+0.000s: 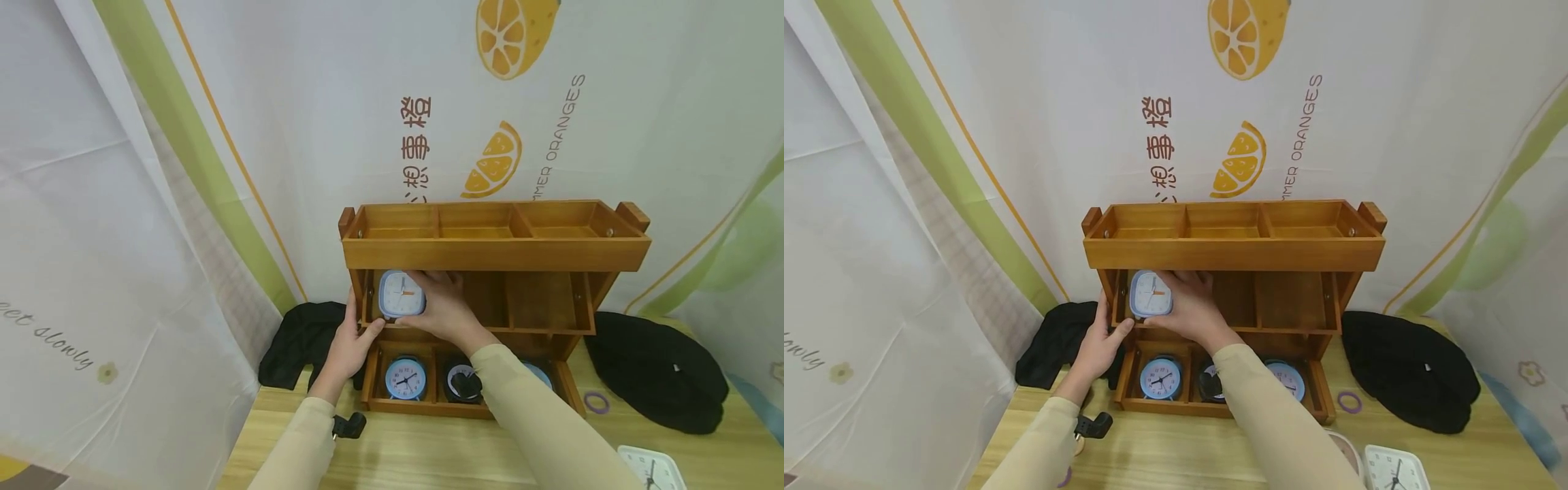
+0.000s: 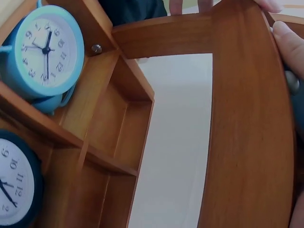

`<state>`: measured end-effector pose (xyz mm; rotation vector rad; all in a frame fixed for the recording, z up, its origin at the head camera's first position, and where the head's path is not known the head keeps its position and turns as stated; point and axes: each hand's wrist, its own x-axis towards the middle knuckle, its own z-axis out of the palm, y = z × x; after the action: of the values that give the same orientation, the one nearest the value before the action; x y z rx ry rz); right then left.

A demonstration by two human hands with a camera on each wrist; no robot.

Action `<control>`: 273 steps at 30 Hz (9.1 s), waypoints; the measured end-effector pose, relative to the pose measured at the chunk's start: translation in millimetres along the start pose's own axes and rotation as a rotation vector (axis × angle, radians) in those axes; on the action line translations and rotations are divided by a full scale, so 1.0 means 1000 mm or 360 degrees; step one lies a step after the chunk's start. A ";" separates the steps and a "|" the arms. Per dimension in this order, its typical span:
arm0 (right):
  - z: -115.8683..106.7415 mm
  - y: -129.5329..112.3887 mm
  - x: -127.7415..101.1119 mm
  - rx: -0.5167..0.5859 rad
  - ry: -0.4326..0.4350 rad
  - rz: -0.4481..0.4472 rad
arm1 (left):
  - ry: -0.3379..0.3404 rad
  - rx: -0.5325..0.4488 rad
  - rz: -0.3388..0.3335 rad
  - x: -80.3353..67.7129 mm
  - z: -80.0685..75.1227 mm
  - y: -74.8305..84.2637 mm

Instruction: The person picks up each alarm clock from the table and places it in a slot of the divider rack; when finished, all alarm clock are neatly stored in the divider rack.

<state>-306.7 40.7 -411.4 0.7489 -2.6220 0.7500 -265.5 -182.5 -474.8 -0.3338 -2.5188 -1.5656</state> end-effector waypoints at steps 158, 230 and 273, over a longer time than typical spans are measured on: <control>-0.105 0.073 -0.136 0.0019 0.0133 -0.0306 | 0.0022 -0.0018 -0.0042 0.000 -0.003 0.000; -0.080 0.084 -0.096 -0.0125 0.0182 -0.0278 | 0.0024 -0.0088 0.0027 0.001 0.001 -0.003; -0.077 0.160 -0.324 -0.0127 -0.0089 0.0351 | 0.0035 -0.0028 -0.0059 -0.003 0.000 0.000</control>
<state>-120.8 328.4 -549.7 0.4701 -2.7982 0.6858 -262.2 -182.7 -475.5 -0.2723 -2.5102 -1.5966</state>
